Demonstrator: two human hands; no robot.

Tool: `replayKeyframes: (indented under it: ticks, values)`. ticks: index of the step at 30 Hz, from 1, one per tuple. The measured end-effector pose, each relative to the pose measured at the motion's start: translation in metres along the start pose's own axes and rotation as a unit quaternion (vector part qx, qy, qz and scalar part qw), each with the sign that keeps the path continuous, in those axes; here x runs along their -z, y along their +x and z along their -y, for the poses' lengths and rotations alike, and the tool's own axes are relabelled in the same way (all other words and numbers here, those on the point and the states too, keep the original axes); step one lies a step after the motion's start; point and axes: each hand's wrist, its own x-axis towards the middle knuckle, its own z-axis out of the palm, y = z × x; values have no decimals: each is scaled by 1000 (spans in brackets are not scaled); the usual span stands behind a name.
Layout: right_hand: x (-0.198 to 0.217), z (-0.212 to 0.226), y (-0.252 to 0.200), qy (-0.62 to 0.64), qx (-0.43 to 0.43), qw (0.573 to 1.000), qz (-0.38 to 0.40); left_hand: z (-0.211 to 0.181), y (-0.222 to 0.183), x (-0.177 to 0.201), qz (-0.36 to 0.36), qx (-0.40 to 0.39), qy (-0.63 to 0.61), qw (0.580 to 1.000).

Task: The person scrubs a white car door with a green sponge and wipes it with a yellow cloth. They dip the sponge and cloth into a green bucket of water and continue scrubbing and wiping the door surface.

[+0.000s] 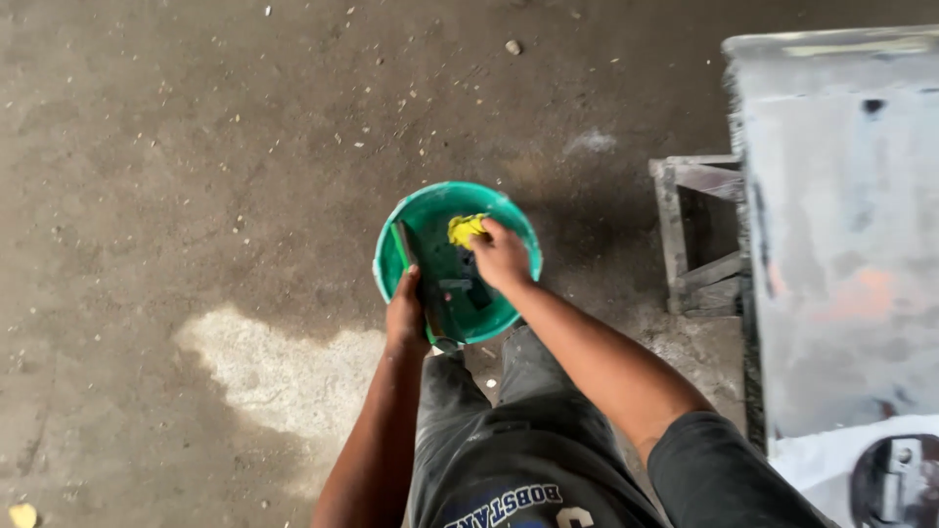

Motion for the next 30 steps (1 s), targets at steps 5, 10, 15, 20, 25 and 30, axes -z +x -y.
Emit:
replayKeyframes:
  ticks: [5,10,15,20,25,30]
  values:
    - [-68,-41,3,-115,14,991,66,-10,-24,5,18,8,11,1000]
    - [-122,-50,-13,-120,-1,985,123,-19,-30,32,28,29,5,999]
    - [-73,-58,-28,-143,-63,979,128,-27,-28,44,7,41,87,995]
    - [89,52,-62,38,-14,998,52,-37,-33,-7,56,25,133,989]
    - [277,112,-130,206,39,978,19,5,-30,-98,120,-57,175,976]
    - [426,98,-221,262,73,954,-126,87,-102,-252,263,-31,265,927]
